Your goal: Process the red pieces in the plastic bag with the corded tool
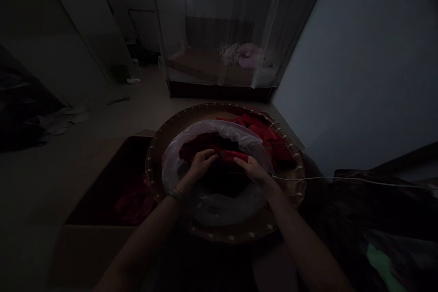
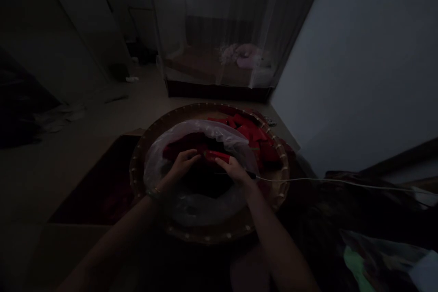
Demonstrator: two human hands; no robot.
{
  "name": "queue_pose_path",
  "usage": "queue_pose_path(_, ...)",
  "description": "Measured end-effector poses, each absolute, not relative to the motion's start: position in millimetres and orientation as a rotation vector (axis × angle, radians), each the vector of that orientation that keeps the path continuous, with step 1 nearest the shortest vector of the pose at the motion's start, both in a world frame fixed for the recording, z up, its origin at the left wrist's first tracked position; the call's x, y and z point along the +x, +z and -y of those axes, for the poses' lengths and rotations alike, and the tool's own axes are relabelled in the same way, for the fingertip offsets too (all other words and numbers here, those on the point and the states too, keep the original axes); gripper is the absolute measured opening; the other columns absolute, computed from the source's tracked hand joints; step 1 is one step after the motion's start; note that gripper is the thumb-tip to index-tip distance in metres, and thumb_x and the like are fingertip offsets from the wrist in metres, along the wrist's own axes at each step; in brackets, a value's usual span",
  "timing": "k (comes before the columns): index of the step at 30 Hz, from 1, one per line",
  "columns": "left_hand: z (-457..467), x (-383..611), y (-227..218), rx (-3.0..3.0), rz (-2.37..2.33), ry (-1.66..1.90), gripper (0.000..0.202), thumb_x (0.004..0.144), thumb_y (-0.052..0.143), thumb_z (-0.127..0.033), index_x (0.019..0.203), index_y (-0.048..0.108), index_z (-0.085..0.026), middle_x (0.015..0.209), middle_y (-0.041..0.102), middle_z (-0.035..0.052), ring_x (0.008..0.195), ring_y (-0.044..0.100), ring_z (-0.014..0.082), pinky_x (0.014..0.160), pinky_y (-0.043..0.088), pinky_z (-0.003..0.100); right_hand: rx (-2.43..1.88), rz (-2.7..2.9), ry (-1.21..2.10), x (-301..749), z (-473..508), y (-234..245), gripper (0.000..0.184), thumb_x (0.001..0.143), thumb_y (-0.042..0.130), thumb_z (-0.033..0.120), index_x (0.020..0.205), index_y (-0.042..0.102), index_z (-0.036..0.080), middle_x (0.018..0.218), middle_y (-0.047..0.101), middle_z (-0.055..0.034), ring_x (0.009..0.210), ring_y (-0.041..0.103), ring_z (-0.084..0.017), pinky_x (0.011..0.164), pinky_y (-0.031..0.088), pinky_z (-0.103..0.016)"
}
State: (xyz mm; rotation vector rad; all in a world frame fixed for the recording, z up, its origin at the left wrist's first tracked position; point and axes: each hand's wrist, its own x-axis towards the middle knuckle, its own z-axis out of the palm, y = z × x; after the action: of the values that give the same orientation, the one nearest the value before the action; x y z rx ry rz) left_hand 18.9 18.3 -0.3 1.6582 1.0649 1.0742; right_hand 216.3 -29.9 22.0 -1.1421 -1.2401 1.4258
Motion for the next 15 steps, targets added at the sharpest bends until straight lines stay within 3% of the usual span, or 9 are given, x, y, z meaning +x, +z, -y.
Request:
queue_pose_path(4, -19, 18, -3, 1.719, -1.11, 1.075, 0.022, 0.078, 0.058, -0.032, 0.087, 0.064, -0.013, 0.083, 0.067, 0.0033, 0.073, 0.06, 0.0153, 0.064, 0.047, 0.023, -1.02, 1.187, 1.634, 218, 30, 28, 0.052, 0.08, 0.056, 0.055, 0.115, 0.061, 0.016, 0.11, 0.065, -0.0068, 0.104, 0.06, -0.023, 0.098, 0.042, -0.039)
queue_pose_path(7, -15, 18, -1, 1.902, -1.196, 1.155, 0.023, 0.082, 0.054, -0.026, 0.1, 0.063, -0.015, 0.095, 0.067, 0.0064, 0.085, 0.061, 0.0183, 0.076, 0.048, 0.029, -0.981, 1.157, 1.668, 221, 26, 25, 0.048, 0.083, 0.053, 0.054, 0.11, 0.063, 0.016, 0.107, 0.066, -0.0062, 0.103, 0.06, -0.022, 0.099, 0.041, -0.038)
queue_pose_path(12, 1, 21, 10, 2.556, -1.124, 1.122, 0.064, 0.071, 0.069, -0.036, 0.128, 0.047, -0.017, 0.129, 0.052, 0.0113, 0.117, 0.043, 0.0291, 0.1, 0.034, 0.045, -0.962, 1.11, 1.714, 215, 25, 13, 0.045, 0.087, 0.044, 0.056, 0.097, 0.066, 0.017, 0.093, 0.069, -0.0056, 0.097, 0.062, -0.021, 0.09, 0.048, -0.037)
queue_pose_path(15, 5, 25, 9, 2.764, -1.011, 0.944, 0.059, 0.073, 0.067, -0.032, 0.127, 0.048, -0.019, 0.126, 0.054, 0.0111, 0.112, 0.045, 0.0296, 0.097, 0.036, 0.046, -0.942, 1.133, 1.721, 208, 28, 10, 0.048, 0.084, 0.046, 0.06, 0.098, 0.064, 0.018, 0.092, 0.068, -0.005, 0.097, 0.061, -0.02, 0.089, 0.047, -0.035)
